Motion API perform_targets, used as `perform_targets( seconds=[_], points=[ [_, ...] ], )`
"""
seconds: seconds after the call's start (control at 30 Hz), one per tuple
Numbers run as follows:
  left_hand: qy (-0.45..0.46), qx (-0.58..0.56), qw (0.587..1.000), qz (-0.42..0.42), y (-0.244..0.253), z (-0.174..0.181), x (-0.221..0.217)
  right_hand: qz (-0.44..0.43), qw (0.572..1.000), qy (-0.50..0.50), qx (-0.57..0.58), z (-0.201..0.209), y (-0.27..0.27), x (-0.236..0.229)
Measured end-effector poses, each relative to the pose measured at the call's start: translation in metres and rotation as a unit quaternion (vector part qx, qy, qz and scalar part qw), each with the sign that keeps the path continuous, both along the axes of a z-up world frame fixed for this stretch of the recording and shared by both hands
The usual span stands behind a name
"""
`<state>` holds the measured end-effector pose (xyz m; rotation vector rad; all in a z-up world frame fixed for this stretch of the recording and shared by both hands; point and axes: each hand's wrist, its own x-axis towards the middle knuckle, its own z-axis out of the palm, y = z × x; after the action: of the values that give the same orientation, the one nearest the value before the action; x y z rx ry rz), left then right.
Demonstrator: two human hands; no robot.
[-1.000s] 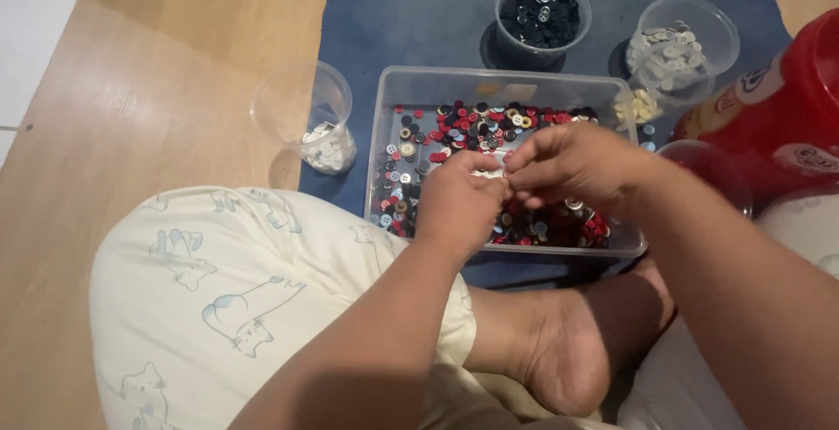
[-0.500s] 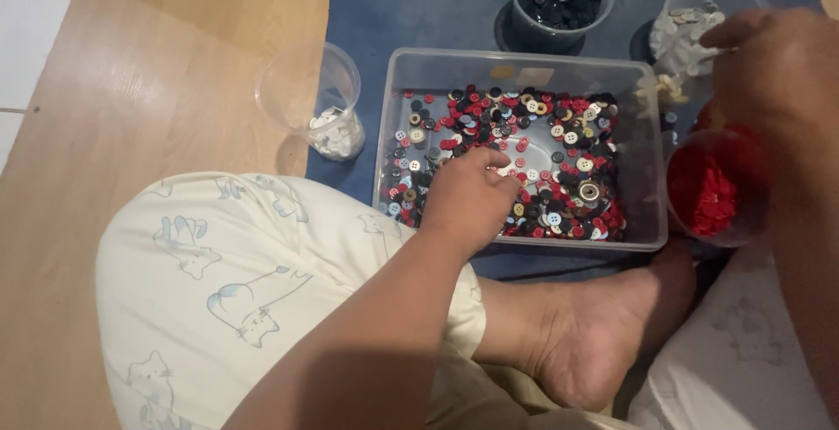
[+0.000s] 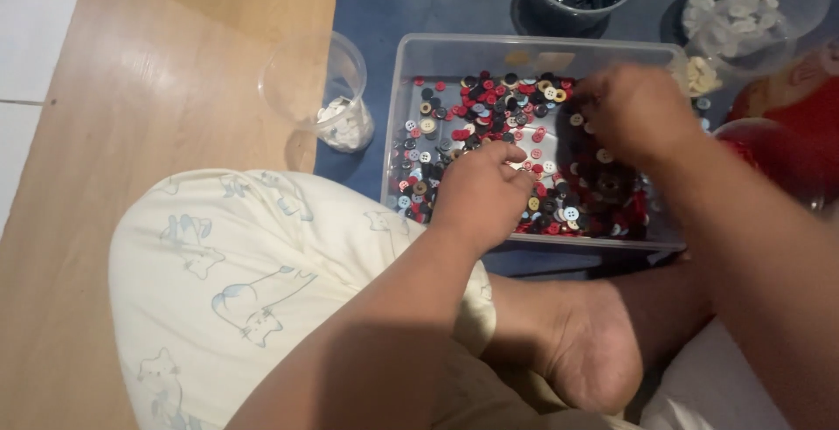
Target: Sorting various buttons by color and type from a large central container into smaller separate containers.
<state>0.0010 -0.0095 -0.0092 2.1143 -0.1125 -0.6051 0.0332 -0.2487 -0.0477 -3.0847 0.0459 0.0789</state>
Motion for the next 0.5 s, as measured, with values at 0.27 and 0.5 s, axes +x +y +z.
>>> perform_targets(
  seconds=[0.27, 0.5],
  points=[
    [0.039, 0.016, 0.999, -0.029, 0.002, -0.004, 0.007, -0.095, 0.959, 0.086, 0.253, 0.001, 0.023, -0.008],
    [0.054, -0.01, 0.999, 0.002, 0.005, -0.007, 0.008, -0.196, 0.699, 0.151, 0.671, 0.015, 0.03, -0.019]
  ],
)
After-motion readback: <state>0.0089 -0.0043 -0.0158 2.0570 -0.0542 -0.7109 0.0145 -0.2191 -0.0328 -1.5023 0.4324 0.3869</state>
